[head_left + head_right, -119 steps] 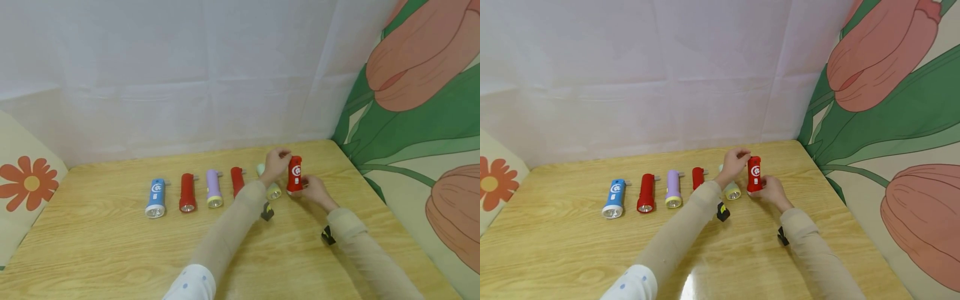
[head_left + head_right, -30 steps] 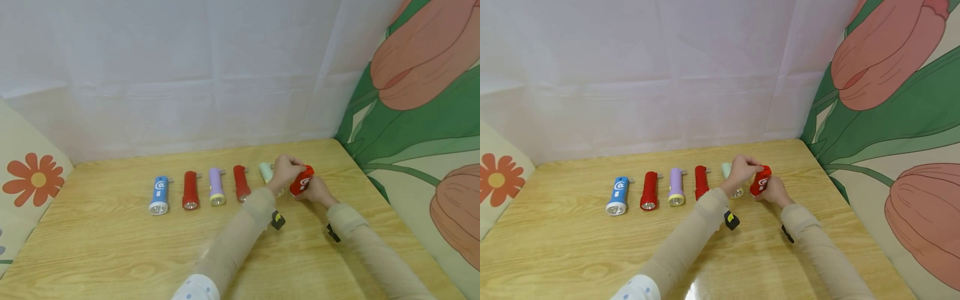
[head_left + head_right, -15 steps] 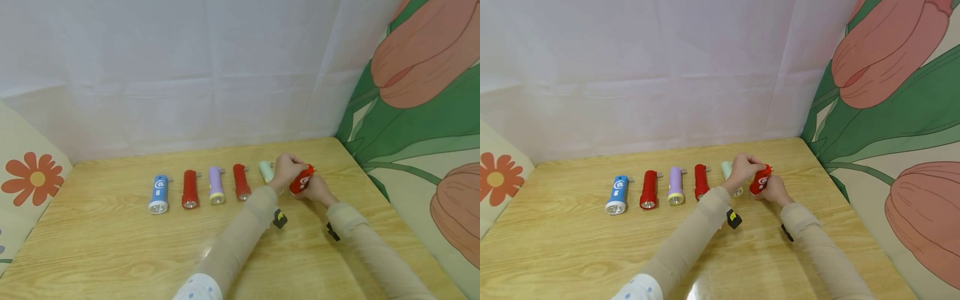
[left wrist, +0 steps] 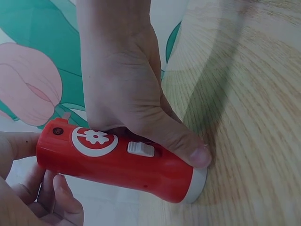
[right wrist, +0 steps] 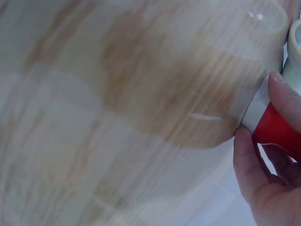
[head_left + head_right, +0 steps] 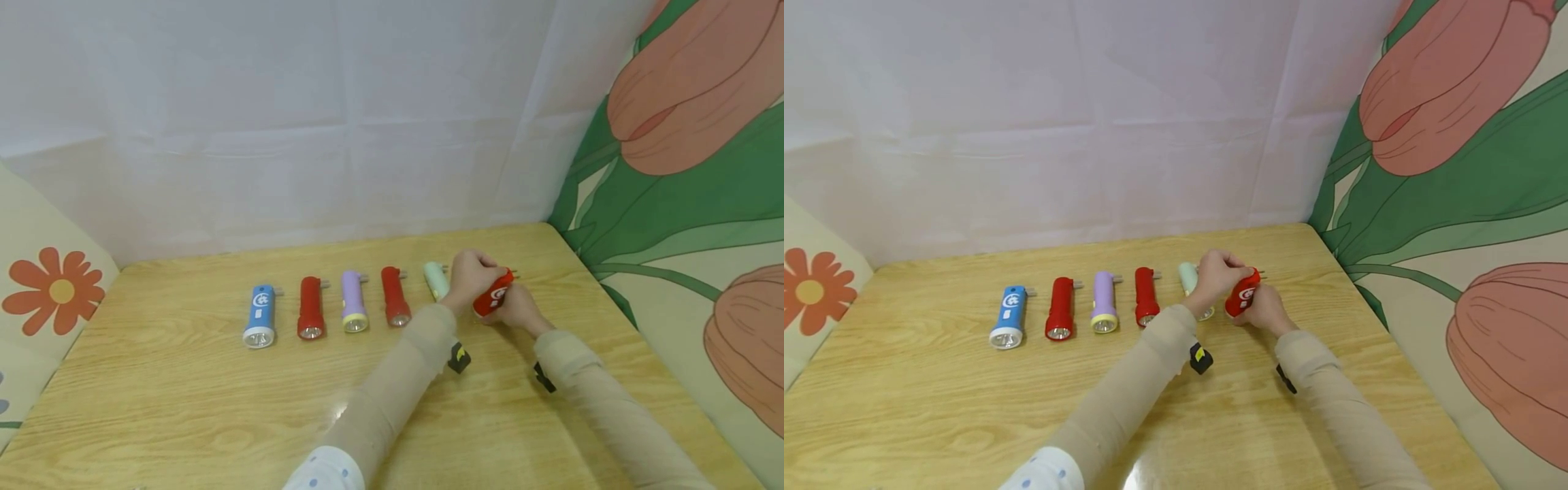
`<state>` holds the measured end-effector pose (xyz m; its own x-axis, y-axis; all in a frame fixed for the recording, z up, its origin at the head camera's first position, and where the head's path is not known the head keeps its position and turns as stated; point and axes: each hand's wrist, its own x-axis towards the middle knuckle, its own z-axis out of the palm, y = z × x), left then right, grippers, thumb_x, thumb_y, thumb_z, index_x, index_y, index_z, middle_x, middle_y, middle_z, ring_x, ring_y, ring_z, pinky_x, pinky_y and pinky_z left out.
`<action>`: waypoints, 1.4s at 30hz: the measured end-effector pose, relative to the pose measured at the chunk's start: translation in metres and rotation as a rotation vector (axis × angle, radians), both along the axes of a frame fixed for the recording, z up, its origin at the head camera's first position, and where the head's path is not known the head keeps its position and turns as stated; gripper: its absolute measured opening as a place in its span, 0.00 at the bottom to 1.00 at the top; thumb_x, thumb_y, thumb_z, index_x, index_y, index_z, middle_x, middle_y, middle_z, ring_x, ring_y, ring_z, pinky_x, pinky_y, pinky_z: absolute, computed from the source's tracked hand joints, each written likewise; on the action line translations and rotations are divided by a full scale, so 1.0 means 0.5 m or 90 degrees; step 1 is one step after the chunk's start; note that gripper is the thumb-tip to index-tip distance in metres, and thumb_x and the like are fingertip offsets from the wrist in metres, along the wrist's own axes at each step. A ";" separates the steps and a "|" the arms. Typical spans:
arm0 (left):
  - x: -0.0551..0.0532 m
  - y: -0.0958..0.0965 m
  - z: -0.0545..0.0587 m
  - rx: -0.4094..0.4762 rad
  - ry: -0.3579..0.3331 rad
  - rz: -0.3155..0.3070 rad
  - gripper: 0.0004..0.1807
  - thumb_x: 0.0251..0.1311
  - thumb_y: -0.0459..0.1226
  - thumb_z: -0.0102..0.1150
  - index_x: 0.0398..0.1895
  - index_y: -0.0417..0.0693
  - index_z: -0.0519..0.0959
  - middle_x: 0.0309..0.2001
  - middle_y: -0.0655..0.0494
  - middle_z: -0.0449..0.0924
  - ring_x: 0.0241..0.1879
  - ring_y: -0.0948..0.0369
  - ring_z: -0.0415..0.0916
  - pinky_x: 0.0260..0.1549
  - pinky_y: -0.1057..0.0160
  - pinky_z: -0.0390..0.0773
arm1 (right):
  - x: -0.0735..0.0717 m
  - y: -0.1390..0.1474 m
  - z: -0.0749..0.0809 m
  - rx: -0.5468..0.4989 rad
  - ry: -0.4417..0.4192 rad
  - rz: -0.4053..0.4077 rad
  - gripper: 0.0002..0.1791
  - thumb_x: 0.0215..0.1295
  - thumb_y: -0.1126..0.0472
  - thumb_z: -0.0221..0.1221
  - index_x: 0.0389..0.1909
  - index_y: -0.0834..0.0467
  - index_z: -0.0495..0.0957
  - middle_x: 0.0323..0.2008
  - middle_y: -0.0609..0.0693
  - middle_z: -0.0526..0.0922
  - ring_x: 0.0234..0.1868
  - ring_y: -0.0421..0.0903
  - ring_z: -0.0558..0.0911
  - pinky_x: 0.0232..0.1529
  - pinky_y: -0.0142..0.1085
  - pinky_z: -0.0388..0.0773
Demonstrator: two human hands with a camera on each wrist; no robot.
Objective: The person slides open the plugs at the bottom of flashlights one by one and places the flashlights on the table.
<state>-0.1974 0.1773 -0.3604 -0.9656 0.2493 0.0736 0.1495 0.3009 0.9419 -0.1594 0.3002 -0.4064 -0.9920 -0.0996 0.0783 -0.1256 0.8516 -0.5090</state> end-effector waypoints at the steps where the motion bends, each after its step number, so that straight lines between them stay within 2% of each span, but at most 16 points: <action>1: 0.001 0.000 0.001 -0.004 0.003 0.002 0.06 0.44 0.35 0.69 0.18 0.45 0.81 0.19 0.60 0.77 0.21 0.67 0.72 0.22 0.72 0.73 | 0.000 0.000 0.001 0.002 -0.001 0.000 0.40 0.36 0.63 0.72 0.51 0.77 0.66 0.39 0.69 0.77 0.41 0.61 0.76 0.46 0.52 0.71; 9: 0.002 -0.006 0.002 -0.024 0.035 -0.002 0.07 0.45 0.36 0.69 0.18 0.45 0.80 0.18 0.61 0.76 0.20 0.67 0.71 0.21 0.73 0.71 | -0.003 -0.005 0.002 0.001 -0.002 0.000 0.40 0.36 0.63 0.72 0.50 0.77 0.66 0.38 0.69 0.78 0.40 0.61 0.76 0.45 0.51 0.71; 14: -0.003 -0.011 -0.010 -0.002 0.074 -0.042 0.06 0.51 0.36 0.65 0.24 0.43 0.81 0.23 0.57 0.79 0.22 0.67 0.72 0.23 0.74 0.72 | -0.004 -0.004 -0.003 -0.013 -0.002 -0.004 0.40 0.36 0.63 0.73 0.50 0.77 0.66 0.40 0.69 0.77 0.42 0.61 0.76 0.47 0.52 0.71; 20: -0.005 -0.021 -0.022 0.037 0.082 -0.091 0.06 0.57 0.34 0.58 0.32 0.41 0.82 0.29 0.54 0.81 0.28 0.67 0.74 0.29 0.75 0.73 | -0.001 -0.004 -0.001 -0.009 -0.008 -0.005 0.41 0.37 0.62 0.73 0.51 0.76 0.65 0.42 0.69 0.76 0.43 0.62 0.75 0.47 0.53 0.70; 27: -0.007 -0.032 -0.030 0.035 0.121 -0.112 0.06 0.57 0.33 0.57 0.35 0.41 0.81 0.32 0.54 0.81 0.29 0.67 0.74 0.30 0.76 0.73 | -0.001 -0.006 0.002 -0.008 -0.022 -0.011 0.39 0.37 0.62 0.73 0.50 0.75 0.67 0.41 0.69 0.77 0.44 0.62 0.75 0.48 0.52 0.70; 33: -0.003 -0.040 -0.037 0.035 0.145 -0.129 0.08 0.54 0.33 0.61 0.38 0.42 0.81 0.35 0.54 0.81 0.33 0.66 0.75 0.33 0.76 0.72 | -0.002 -0.004 0.001 -0.007 -0.023 -0.018 0.39 0.36 0.63 0.73 0.50 0.75 0.67 0.41 0.68 0.77 0.43 0.61 0.75 0.48 0.52 0.70; 36: 0.000 -0.043 -0.037 0.016 0.164 -0.142 0.10 0.53 0.35 0.63 0.40 0.44 0.81 0.37 0.56 0.81 0.36 0.66 0.75 0.34 0.76 0.72 | -0.002 -0.004 0.001 -0.005 -0.027 -0.014 0.39 0.36 0.63 0.73 0.50 0.75 0.67 0.41 0.69 0.77 0.43 0.61 0.75 0.48 0.52 0.70; 42: 0.002 -0.042 -0.040 -0.026 0.231 -0.160 0.10 0.53 0.37 0.63 0.39 0.47 0.81 0.39 0.58 0.80 0.37 0.66 0.74 0.34 0.77 0.70 | 0.002 -0.003 0.006 -0.016 -0.032 -0.010 0.39 0.38 0.64 0.72 0.52 0.74 0.66 0.43 0.69 0.76 0.45 0.62 0.75 0.49 0.52 0.70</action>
